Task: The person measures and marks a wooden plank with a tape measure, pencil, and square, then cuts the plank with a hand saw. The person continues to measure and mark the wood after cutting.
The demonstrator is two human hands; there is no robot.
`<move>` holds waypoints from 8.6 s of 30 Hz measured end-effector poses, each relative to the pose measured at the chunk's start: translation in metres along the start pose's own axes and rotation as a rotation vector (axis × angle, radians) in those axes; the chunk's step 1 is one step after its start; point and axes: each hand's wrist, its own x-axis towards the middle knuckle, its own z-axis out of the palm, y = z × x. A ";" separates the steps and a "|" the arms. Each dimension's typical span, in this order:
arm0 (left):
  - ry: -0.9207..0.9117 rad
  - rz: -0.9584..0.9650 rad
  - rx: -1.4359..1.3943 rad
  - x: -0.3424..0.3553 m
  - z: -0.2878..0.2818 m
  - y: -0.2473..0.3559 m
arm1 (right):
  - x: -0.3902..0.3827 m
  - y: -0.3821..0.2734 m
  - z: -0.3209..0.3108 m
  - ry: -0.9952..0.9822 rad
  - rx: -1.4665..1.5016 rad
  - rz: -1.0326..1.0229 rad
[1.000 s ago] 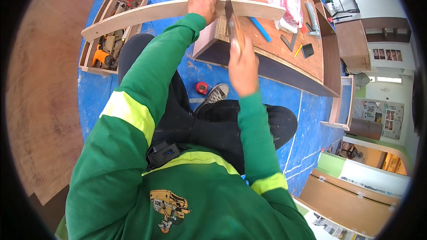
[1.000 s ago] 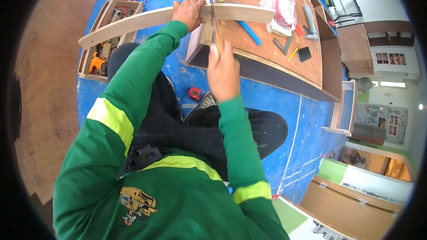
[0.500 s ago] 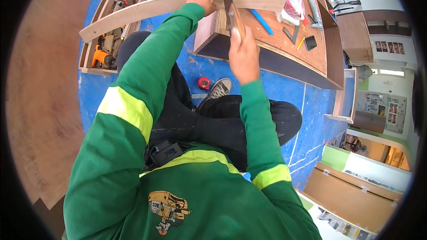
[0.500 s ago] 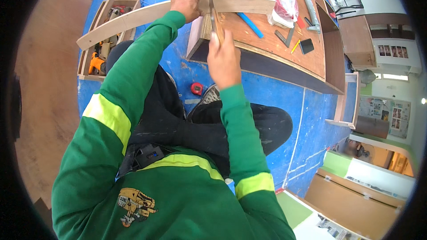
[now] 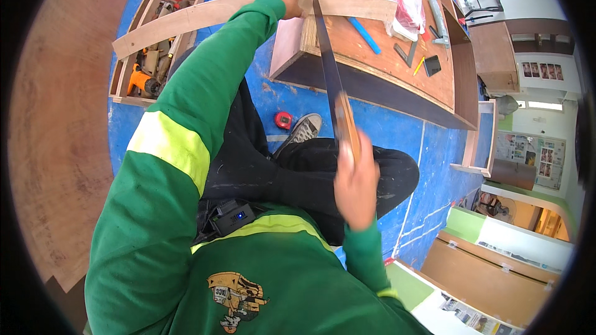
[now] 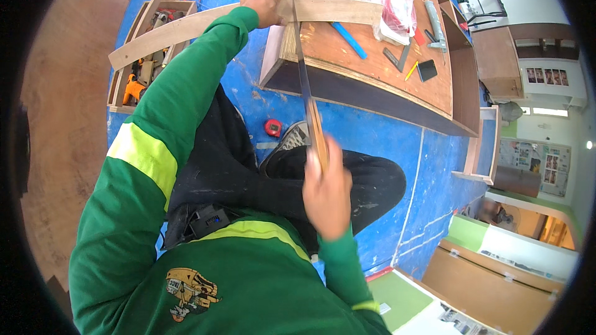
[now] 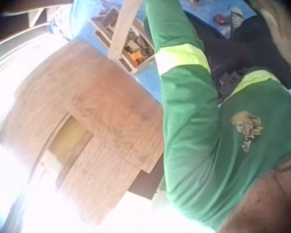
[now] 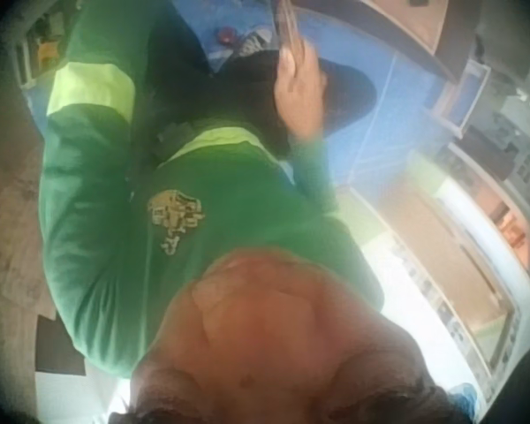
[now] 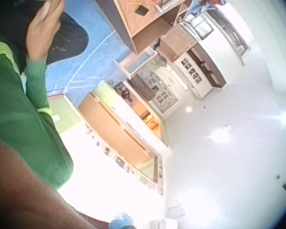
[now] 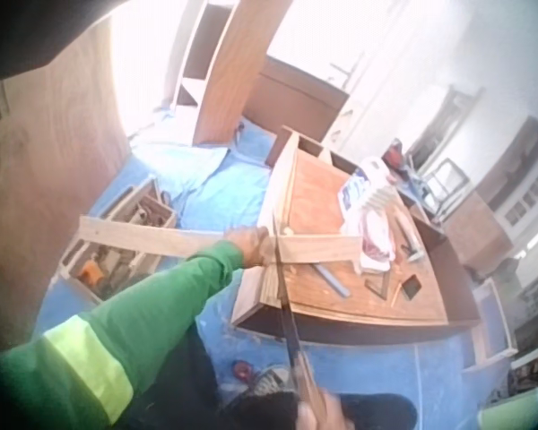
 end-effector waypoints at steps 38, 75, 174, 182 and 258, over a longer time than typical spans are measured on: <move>-0.043 0.034 -0.077 0.008 0.004 -0.011 | -0.017 0.001 -0.001 -0.033 0.090 0.099; -0.162 0.052 -0.106 0.021 0.004 -0.025 | -0.019 -0.005 -0.005 -0.039 0.065 0.099; -0.178 0.081 -0.151 0.033 -0.005 -0.030 | 0.202 0.010 0.084 0.126 0.043 -0.293; -0.048 0.040 -0.103 0.013 0.004 -0.020 | 0.029 0.000 0.017 -0.034 0.014 0.025; 0.005 0.017 -0.049 -0.004 0.005 -0.007 | -0.009 0.016 0.017 0.033 0.033 -0.054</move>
